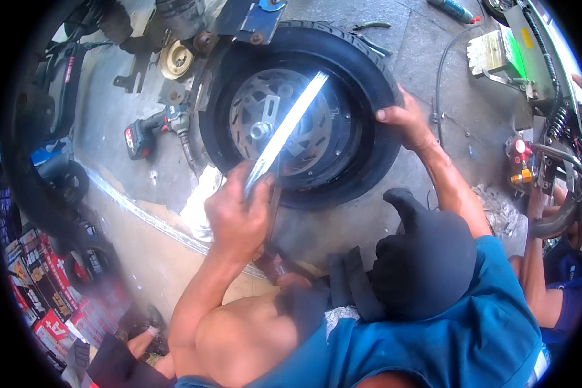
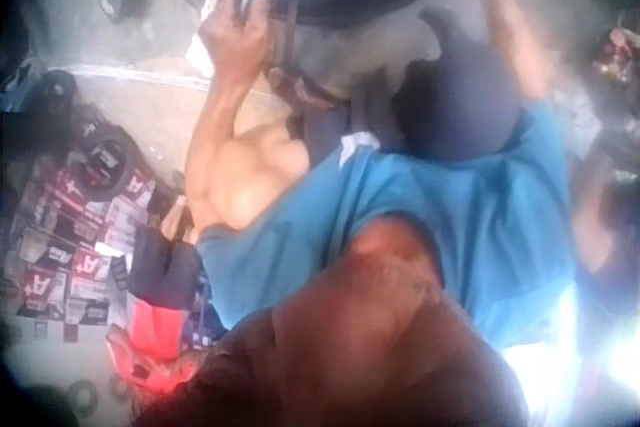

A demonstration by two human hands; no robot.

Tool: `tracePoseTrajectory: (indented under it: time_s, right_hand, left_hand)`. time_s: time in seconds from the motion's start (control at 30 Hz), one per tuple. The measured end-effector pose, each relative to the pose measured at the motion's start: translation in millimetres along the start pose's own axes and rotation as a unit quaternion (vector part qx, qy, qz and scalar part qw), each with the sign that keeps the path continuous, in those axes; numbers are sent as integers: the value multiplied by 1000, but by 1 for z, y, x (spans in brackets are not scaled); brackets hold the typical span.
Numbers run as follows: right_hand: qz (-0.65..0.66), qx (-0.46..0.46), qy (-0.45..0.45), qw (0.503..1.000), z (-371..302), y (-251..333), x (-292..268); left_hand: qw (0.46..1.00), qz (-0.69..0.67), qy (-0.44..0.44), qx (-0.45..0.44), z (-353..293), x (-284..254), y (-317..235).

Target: The person uses a tire lever to pry the bead of a motorcycle tire off the rim. They repeatedly insert the lever between the tire and rim, rotate the wheel, and reposition the tool to work around the circumference.

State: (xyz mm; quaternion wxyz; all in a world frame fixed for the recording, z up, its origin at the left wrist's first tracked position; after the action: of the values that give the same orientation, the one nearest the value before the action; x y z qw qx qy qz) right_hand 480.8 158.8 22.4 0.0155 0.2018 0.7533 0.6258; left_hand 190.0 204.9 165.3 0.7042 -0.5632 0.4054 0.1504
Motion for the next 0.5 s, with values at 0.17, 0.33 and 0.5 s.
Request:
tracePoseTrajectory:
  time_s: [0.17, 0.33, 0.5]
  right_hand:
    - [2, -21, -9, 1000, -2, 0, -9]
    - [-60, 13, 17, 998, -4, 4, -7]
    - [-49, -30, -6, 998, 0, 8, -11]
  left_hand:
    - [990, -137, 17, 35, 1, -32, -48]
    - [893, 100, 11, 438, 10, -26, -147]
    - [929, -342, 75, 119, 46, -27, -122]
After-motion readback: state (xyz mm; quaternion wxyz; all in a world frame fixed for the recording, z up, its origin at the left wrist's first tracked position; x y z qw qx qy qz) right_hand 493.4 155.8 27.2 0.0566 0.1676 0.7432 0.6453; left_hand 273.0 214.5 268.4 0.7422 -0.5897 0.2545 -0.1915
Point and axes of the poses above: each hand's wrist, its own z-axis towards the middle knuckle, its own x-axis out of the palm, y = z × x, the point moved 10 cm from there along z, towards the middle knuckle, and after that the axes turned 7 degrees about -x, right-handed, at the moved point
